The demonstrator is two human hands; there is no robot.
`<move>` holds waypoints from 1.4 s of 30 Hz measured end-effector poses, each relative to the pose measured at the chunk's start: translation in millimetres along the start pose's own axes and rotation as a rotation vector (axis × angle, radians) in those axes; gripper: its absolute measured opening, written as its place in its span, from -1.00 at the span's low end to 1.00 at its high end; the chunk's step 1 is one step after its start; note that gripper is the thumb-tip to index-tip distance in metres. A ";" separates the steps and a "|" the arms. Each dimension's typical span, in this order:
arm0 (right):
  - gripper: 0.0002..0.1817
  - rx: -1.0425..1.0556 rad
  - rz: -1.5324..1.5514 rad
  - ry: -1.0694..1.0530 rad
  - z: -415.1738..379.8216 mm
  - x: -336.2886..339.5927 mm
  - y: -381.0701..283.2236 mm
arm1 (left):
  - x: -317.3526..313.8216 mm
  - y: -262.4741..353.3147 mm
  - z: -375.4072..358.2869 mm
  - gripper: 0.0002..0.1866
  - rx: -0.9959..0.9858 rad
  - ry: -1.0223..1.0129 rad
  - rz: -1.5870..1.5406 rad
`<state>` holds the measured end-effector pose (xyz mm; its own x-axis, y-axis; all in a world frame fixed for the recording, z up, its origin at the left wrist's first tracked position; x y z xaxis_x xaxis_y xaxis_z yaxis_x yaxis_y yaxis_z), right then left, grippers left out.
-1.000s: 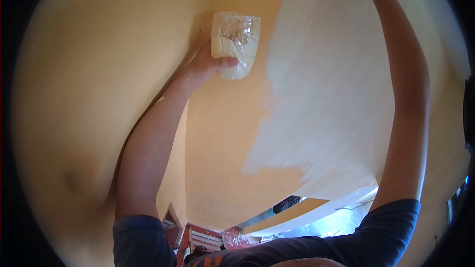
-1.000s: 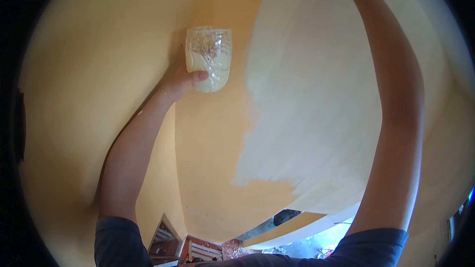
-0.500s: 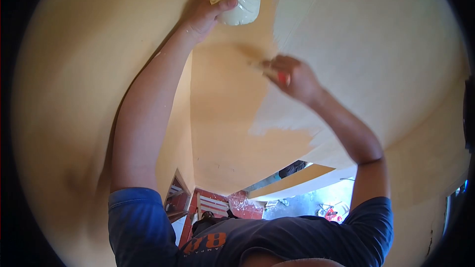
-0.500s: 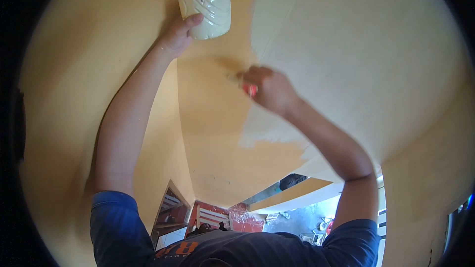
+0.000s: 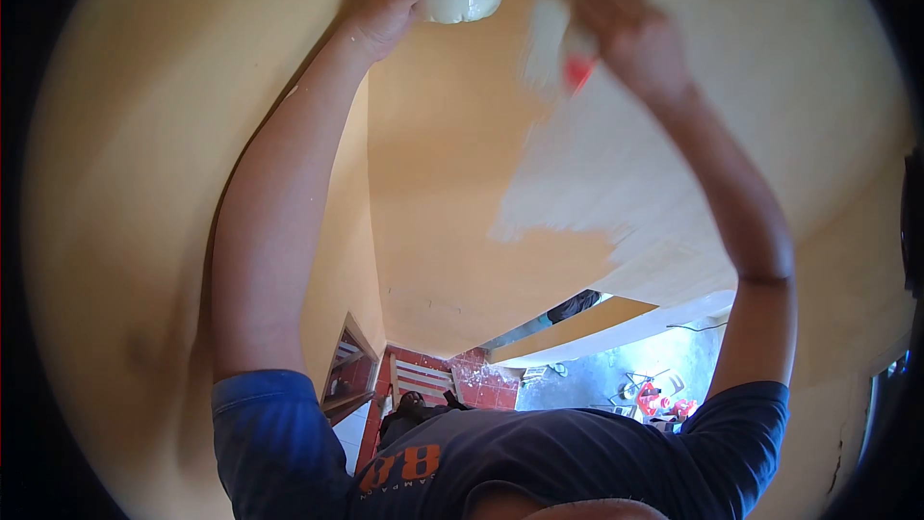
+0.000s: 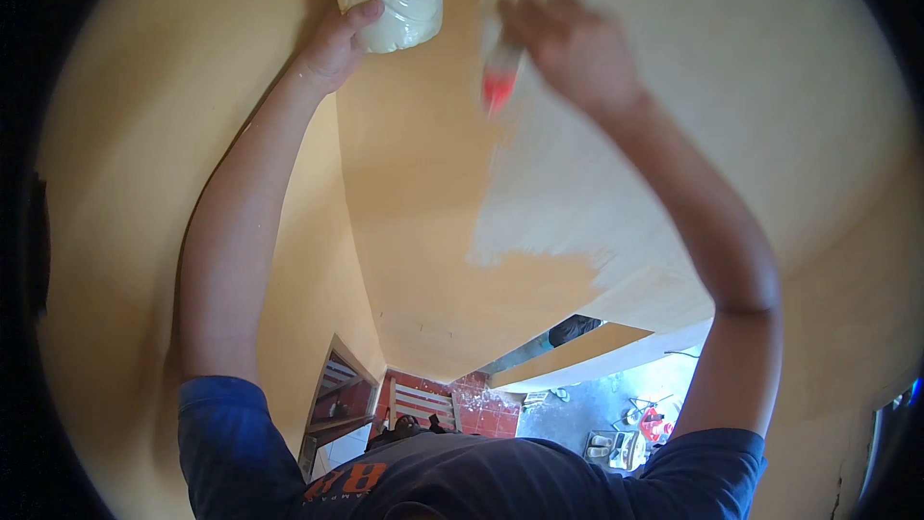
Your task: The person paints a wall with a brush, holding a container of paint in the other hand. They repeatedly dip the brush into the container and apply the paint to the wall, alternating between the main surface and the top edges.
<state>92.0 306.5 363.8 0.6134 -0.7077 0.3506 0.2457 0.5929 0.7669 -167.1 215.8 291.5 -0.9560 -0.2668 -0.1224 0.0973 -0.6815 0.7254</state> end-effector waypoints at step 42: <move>-0.63 0.039 0.181 0.065 0.5 -11.6 -18.8 | -20.5 21.8 -9.9 -0.24 -0.052 -0.048 0.019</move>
<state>79.9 303.3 345.5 0.6928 -0.5633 0.4502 0.0985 0.6924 0.7148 -142.7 199.8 303.1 -0.9660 -0.2473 -0.0756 0.1282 -0.7116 0.6908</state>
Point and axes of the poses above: each hand's wrist, its own z-axis towards the middle knuckle, its own x-axis out of the back of the hand, y = z × x, the point moved 1 cm from there along z, towards the middle knuckle, and after that the axes turned 4 degrees about z, right-handed, at the moved point
